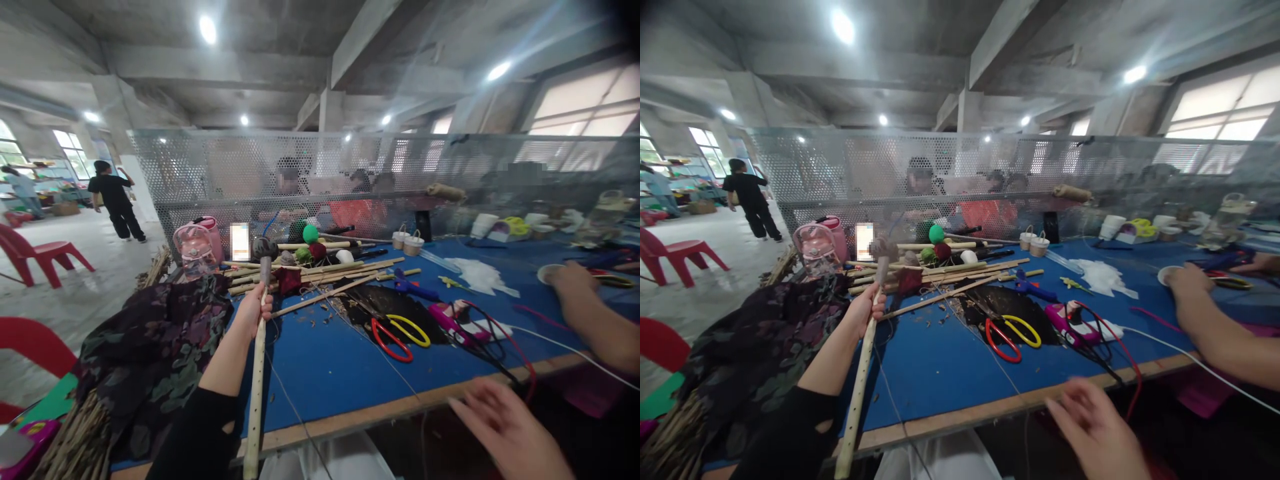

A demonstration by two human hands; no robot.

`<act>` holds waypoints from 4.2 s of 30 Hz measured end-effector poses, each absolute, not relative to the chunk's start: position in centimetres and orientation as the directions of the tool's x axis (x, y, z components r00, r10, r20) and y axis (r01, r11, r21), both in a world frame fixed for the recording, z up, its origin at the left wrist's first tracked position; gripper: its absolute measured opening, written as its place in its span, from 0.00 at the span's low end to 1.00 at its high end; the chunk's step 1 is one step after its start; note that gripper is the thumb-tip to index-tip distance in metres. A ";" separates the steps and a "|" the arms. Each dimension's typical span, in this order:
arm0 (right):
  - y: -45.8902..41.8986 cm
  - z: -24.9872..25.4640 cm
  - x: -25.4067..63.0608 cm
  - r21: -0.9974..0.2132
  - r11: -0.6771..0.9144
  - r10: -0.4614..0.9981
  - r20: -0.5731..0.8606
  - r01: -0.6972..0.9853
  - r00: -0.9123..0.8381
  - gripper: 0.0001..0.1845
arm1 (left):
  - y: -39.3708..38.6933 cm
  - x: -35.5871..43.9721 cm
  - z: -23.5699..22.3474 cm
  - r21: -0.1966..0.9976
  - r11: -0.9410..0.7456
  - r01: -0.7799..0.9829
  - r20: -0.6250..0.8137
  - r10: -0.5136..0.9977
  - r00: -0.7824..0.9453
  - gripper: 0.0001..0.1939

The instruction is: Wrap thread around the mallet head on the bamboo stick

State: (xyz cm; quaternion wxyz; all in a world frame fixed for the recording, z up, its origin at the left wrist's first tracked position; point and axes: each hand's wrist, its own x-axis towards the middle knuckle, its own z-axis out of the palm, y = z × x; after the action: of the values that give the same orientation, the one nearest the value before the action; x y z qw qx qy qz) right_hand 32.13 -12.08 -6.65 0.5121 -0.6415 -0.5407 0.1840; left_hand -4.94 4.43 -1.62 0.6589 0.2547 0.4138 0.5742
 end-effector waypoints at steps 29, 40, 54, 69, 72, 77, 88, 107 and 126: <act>15.7 -4.7 16.0 -0.758 0.284 0.950 0.141 0.587 -0.278 0.18 | 4.3 -4.6 -1.9 0.819 0.216 -0.532 -0.268 0.963 -0.022 0.11; 8.7 1.6 14.4 -0.822 -0.105 0.781 0.280 -0.559 -0.559 0.22 | 4.1 -4.5 -1.8 0.822 0.230 -0.521 -0.280 0.960 -0.018 0.11; 4.4 3.4 13.6 -0.784 -0.113 0.718 0.361 -0.611 -0.595 0.20 | 4.3 -4.4 -2.1 0.819 0.227 -0.527 -0.274 0.962 -0.011 0.12; 4.0 3.2 12.8 -0.783 -0.105 0.731 0.357 -0.613 -0.582 0.18 | 4.3 -4.4 -2.2 0.823 0.238 -0.517 -0.278 0.960 -0.001 0.12; 3.8 3.1 12.7 -0.781 -0.110 0.723 0.361 -0.614 -0.589 0.18 | 4.2 -4.4 -2.1 0.825 0.236 -0.513 -0.276 0.961 -0.002 0.12; 3.7 2.9 12.6 -0.775 -0.126 0.717 0.360 -0.620 -0.596 0.19 | 4.2 -4.4 -2.0 0.828 0.237 -0.508 -0.273 0.962 0.003 0.12; 3.9 2.6 12.3 -0.801 -0.083 0.749 0.343 -0.593 -0.568 0.17 | 4.2 -4.5 -2.1 0.827 0.234 -0.512 -0.269 0.963 0.006 0.12; 14.2 -2.2 14.3 -0.612 0.128 0.991 0.048 0.780 -0.125 0.13 | 4.3 -4.6 -2.2 0.843 0.227 -0.488 -0.270 0.963 -0.019 0.11; 17.5 14.8 10.7 -0.923 0.367 0.890 0.384 -0.114 -0.244 0.05 | 4.4 -4.1 -3.1 0.906 0.276 -0.320 -0.329 0.936 -0.124 0.11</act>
State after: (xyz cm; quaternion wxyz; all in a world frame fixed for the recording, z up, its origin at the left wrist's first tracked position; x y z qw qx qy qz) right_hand 10.67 17.47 14.78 0.5325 -0.3071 -0.6323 0.4715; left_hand -4.15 4.40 -3.08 0.5951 0.2893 0.5328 0.5275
